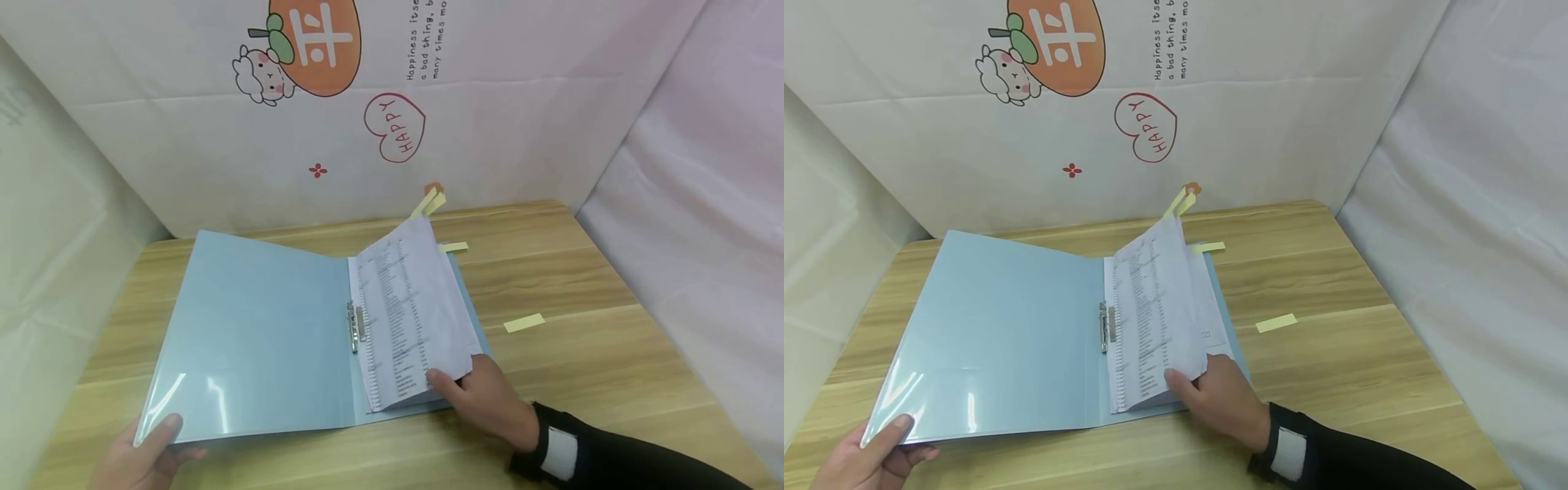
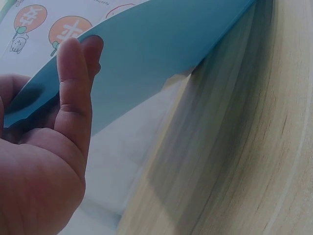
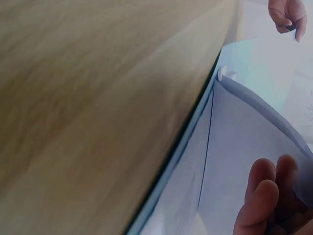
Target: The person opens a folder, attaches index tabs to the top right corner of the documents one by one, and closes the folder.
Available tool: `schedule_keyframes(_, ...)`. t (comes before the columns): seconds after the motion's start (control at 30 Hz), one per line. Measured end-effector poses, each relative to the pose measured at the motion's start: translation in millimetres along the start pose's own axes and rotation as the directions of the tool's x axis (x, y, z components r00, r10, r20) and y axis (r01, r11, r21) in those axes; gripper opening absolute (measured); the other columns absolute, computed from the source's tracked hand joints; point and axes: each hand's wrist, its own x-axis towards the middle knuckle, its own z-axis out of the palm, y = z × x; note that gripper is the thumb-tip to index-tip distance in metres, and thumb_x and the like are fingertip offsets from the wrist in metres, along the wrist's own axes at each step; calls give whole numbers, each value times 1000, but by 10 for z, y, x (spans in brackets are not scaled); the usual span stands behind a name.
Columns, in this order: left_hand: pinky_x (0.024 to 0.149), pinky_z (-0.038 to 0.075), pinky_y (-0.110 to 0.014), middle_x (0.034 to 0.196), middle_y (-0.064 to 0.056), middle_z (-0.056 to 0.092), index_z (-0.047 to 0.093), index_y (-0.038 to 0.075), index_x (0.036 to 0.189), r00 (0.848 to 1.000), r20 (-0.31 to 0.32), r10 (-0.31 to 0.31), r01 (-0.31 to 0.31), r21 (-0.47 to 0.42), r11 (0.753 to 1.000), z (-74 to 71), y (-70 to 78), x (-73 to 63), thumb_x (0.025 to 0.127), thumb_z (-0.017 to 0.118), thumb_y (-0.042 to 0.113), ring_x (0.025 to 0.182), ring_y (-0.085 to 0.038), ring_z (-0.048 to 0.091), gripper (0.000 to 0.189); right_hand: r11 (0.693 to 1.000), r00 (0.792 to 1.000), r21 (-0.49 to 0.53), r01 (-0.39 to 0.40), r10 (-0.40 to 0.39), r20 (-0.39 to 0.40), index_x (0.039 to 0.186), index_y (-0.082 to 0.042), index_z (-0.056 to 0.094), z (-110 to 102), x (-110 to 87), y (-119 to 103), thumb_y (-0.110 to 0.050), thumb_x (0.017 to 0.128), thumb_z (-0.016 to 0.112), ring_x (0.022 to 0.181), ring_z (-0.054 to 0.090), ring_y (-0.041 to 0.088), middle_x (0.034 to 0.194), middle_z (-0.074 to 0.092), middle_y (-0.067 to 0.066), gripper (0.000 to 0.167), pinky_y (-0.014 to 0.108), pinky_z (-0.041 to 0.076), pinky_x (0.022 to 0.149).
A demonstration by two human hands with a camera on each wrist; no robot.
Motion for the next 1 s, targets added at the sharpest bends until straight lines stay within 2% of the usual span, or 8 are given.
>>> schedule_keyframes(0.2,70,58,-40,101,-11,69,70,6,115,1000,-25,-7,7,0,1000,14,7,-5,105,40,-3,80,-29,69,34,998,1000,-60,-26,25,-18,113,-8,66,-218,-36,70,-27,100,60,66,56,7,84,64,-9,23,24,39,50)
schedule_keyframes(0.3,68,57,-41,99,-13,69,71,5,115,999,-38,4,-4,-12,1000,23,4,-8,104,41,-3,78,-30,69,32,998,996,-53,-20,15,-93,97,-13,62,-334,-51,127,-20,98,62,59,51,8,71,56,-10,7,25,37,49)
schedule_keyframes(0.47,69,57,-40,99,-13,68,70,5,115,1000,-26,6,-7,-23,1000,26,2,-5,104,40,-3,78,-31,69,33,995,966,-82,56,-75,-246,78,-17,51,-475,-22,186,-9,95,65,50,42,10,58,40,-9,23,25,34,45)
schedule_keyframes(0.6,71,57,-39,100,-13,68,69,5,117,1000,4,6,-6,-30,1000,22,7,0,105,38,-4,77,-30,69,34,994,964,-101,36,-61,-259,78,-17,53,-524,40,169,-10,95,65,50,43,11,59,41,-8,22,26,34,45)
schedule_keyframes(0.7,73,57,-39,101,-14,69,68,4,118,999,32,13,-12,-25,1000,21,15,1,105,36,-4,77,-30,69,36,982,983,-187,-17,-17,-182,80,-16,57,-524,121,159,-14,94,66,54,45,12,62,44,-6,17,27,36,47)
schedule_keyframes(0.77,73,57,-39,101,-14,69,68,5,119,999,40,18,-17,-16,1000,24,16,2,105,36,-5,77,-30,69,37,950,997,-310,-33,7,-83,91,-12,63,-508,190,167,-18,93,66,62,50,12,71,52,-3,8,28,42,53)
schedule_keyframes(0.9,73,57,-39,103,-13,69,68,6,119,999,43,21,-20,-9,1000,25,19,10,105,36,-5,79,-30,69,37,834,992,-549,53,19,125,128,-3,61,-428,335,219,-33,91,70,97,60,22,111,63,11,49,41,51,83)
schedule_keyframes(1.0,73,57,-39,104,-13,68,68,6,120,999,50,15,-15,-6,1000,14,22,12,105,36,-4,80,-31,69,37,768,973,-624,142,7,231,146,-4,48,-337,414,253,-45,90,70,130,47,35,142,49,21,73,53,38,104)
